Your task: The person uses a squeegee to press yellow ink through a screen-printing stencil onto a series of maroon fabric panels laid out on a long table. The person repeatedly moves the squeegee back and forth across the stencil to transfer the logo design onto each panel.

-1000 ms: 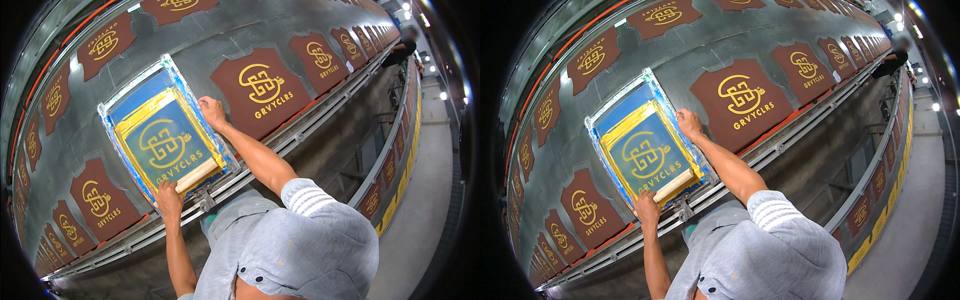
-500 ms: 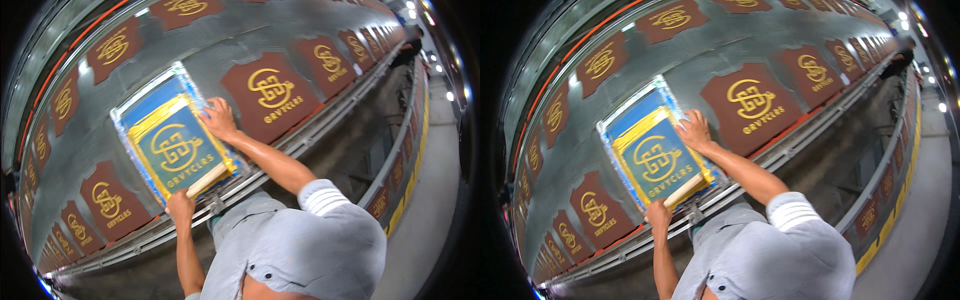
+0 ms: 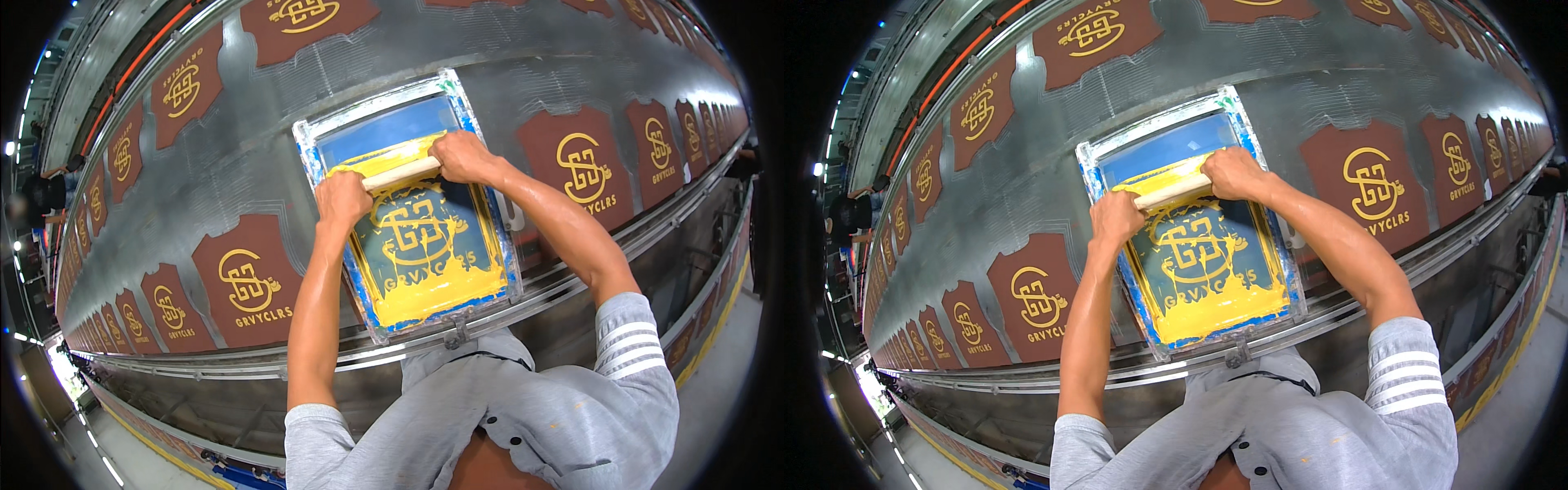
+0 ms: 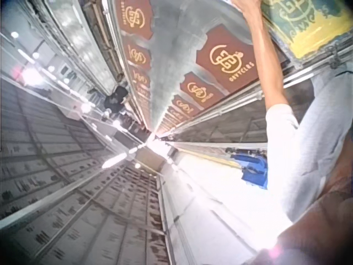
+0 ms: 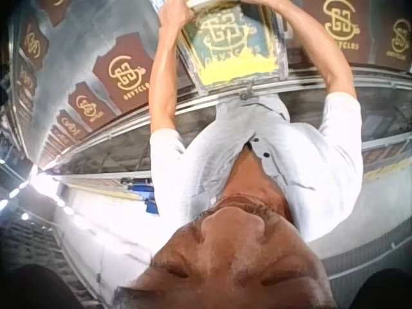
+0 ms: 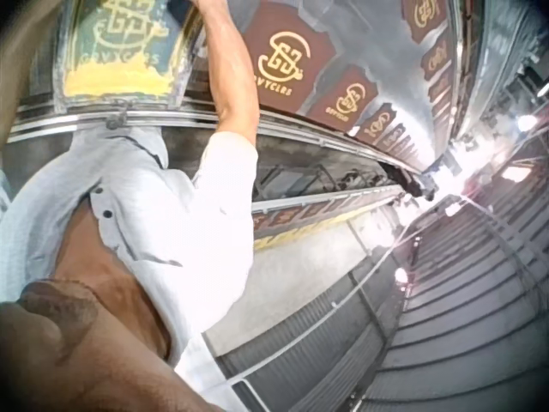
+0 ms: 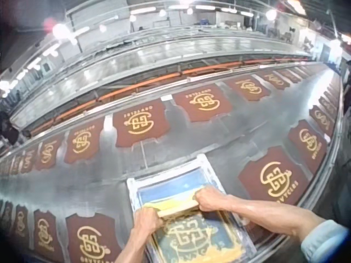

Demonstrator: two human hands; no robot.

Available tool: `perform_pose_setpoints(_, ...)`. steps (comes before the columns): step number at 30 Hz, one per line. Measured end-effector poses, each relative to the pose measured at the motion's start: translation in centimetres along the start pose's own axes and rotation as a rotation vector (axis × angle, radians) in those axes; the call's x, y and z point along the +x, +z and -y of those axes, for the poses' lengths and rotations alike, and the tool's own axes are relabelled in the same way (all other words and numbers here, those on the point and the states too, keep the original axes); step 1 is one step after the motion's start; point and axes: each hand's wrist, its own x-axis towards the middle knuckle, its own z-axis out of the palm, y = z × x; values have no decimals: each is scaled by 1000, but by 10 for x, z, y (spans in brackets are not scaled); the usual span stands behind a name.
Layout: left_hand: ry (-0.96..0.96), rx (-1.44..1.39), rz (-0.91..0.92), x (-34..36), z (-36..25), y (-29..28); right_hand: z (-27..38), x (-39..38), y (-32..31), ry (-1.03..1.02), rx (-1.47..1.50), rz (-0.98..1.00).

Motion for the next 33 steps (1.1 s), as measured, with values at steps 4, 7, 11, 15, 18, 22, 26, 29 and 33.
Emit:
perform_pose_setpoints(4, -34, -1, 72, 3, 0, 5, 0, 3, 1, 7, 18, 21)
perform_pose_setpoints(7, -23, -11, 46, 0, 1, 8, 3, -3, -1, -40, -10, -56)
perform_pose_setpoints(11, 7, -6, 16, -16, -5, 13, 9, -18, 3, -60, 19, -91)
perform_pose_setpoints(15, 7, -67, -58, -61, -14, 25, 30, -59, 19, -52, 41, -56)
perform_pose_setpoints(18, 27, -91, -64, -101, -22, 39, 46, -95, 29, -57, 73, -66)
perform_pose_setpoints(22, -9, -91, -55, -151, -43, 52, 63, -141, 43, -86, 82, -93)
perform_pose_setpoints(26, -9, -131, -86, -208, -63, 70, 88, -200, 64, -47, 136, -64)
perform_pose_setpoints(29, -1, -145, -69, -239, -80, 77, 96, -236, 70, -31, 165, -75)
perform_pose_setpoints(33, 39, -139, -78, -240, -84, 76, 96, -248, 78, -39, 168, -167)
